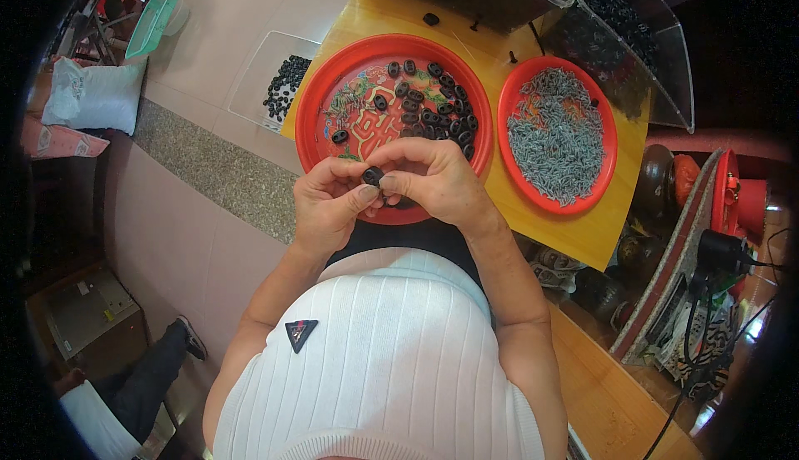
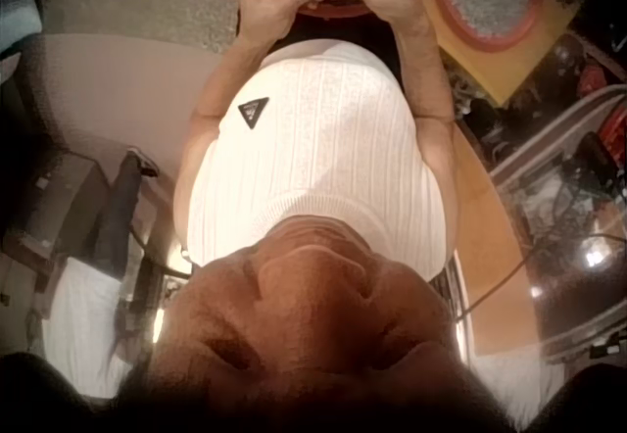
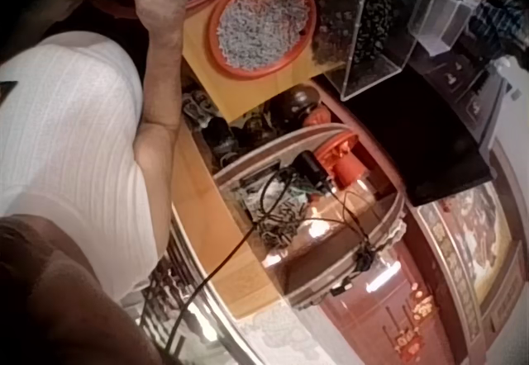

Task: Sorting and inspecting small black plastic components at a workbench.

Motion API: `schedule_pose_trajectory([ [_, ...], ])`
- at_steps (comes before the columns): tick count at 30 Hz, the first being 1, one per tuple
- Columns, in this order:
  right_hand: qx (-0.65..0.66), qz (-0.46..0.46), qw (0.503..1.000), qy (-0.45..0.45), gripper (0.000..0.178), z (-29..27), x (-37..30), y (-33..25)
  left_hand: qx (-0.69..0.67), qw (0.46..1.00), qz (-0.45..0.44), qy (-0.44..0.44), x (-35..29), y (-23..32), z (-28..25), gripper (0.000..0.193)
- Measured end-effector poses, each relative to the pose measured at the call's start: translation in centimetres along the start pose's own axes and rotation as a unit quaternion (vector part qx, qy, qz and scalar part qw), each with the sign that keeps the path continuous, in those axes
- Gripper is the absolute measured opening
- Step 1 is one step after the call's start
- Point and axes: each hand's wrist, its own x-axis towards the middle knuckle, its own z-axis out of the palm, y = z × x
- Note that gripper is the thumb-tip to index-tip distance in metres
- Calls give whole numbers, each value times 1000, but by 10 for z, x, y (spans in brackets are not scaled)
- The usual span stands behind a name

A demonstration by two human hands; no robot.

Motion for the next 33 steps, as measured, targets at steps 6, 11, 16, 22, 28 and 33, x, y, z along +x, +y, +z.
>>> schedule_pose_trajectory([
  [6,4,8,1000,-19,20,-3,-3,-2,-23,999,-23,-30,0,5,-4,21],
  [11,9,-12,999,-28,20,-3,-10,6,-20,998,-20,-56,-4,-1,-3,20],
  [16,13,5,1000,-5,18,-1,-13,9,35,999,28,-27,-11,-7,0,21],
  [22,8,15,1000,-9,16,1,-15,10,17,1000,19,-11,-15,-8,1,19],
  [28,-31,21,999,-9,14,2,-15,6,21,999,26,0,-17,-8,3,18],
  [33,-34,20,999,-30,14,-4,-13,-3,-20,1000,7,-11,-16,-7,11,17],
])
